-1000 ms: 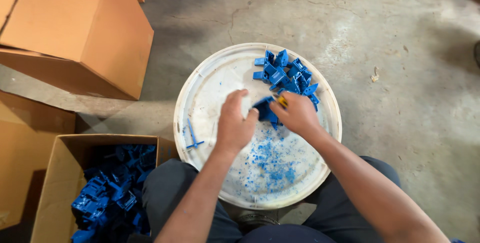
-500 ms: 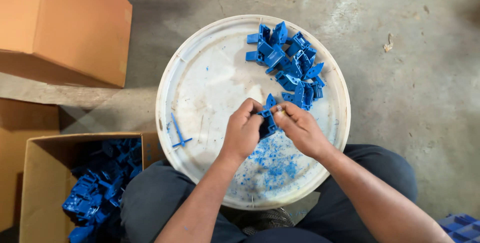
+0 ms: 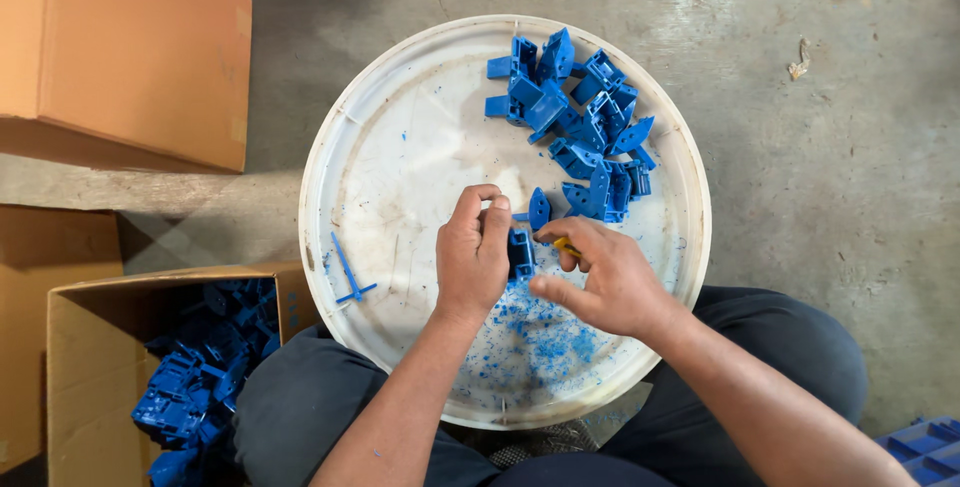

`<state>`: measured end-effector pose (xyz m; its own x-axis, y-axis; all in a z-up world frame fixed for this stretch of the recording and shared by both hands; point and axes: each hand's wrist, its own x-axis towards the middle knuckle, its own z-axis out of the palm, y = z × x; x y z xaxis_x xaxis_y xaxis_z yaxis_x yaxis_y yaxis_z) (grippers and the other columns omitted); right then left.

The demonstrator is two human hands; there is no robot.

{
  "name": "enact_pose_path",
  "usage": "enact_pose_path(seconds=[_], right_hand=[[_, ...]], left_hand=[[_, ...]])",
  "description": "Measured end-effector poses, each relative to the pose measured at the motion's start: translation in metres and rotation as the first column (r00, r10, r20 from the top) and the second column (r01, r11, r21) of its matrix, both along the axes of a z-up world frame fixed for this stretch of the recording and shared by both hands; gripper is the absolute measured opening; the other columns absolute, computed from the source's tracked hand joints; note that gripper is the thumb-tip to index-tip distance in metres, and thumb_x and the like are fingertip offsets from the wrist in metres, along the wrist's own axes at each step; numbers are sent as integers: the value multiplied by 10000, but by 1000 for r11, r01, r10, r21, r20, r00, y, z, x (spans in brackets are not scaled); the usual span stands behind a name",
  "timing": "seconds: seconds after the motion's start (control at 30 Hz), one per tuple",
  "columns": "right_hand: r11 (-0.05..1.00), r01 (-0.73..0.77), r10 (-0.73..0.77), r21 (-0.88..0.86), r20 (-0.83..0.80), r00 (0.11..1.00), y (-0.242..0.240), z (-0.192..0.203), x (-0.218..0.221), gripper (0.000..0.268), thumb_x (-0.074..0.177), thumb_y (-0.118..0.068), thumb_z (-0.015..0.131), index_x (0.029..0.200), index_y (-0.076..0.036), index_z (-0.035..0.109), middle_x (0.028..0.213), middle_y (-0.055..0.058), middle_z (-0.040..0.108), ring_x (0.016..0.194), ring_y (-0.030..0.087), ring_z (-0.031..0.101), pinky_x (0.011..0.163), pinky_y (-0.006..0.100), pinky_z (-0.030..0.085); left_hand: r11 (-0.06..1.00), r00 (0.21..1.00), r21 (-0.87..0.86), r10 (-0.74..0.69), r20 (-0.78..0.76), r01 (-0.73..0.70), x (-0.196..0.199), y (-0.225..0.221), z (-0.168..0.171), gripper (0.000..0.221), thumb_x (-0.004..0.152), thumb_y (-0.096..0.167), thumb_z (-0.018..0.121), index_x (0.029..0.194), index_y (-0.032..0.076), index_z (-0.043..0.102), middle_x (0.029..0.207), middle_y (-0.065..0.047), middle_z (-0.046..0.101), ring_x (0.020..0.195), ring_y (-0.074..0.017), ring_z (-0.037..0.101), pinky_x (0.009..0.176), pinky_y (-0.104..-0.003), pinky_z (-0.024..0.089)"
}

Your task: The person uses a small yellow deburring tool to remove excess plastic flash from blue plastic components held over a white bucket lid.

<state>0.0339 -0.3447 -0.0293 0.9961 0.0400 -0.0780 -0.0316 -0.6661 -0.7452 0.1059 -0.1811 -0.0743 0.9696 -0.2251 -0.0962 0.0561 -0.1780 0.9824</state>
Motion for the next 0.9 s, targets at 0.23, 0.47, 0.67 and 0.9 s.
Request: enact_pose_path(seconds=[0.23,0.47,0.67,0.9], right_hand=[[985,0,-6,-172,-32,999,4,1,1,828,558,-645,873,1107,-51,696,746,81,609,680,270,618,610,404,496],[977,-18,2,-212,-75,997,6,4,0,810,571,-683,844,1064,-56,701,758,90,635,705,284,648,632,418,513],[967,-64,66,-246,1,998,4,-1,-2,776,640,-701,813,1011,-31,691,901,123,713,871,350,700,718,455,543],[948,-58,54,-315,-20,998,9,-1,-2,761,624,-724,800,919,-36,659,845,120,704,820,354,698,685,464,539]], left_hand=[[999,999,-14,-49,14,49,-7,-2,-4,153,1011,127,544,1123,48,611,646,-61,683,532,-102,606,500,-287,457],[995,996,-46,-84,4,84,-9,-2,-2,158,994,89,535,1125,45,610,683,-66,714,565,-91,634,527,-278,489],[994,995,-60,-97,-5,96,-10,-3,-4,157,1000,79,531,1132,37,605,696,-63,713,576,-79,618,529,-270,482],[989,991,-102,-117,-59,111,-10,-3,-7,146,1006,73,528,1127,34,599,681,-44,673,572,-64,578,519,-264,470]])
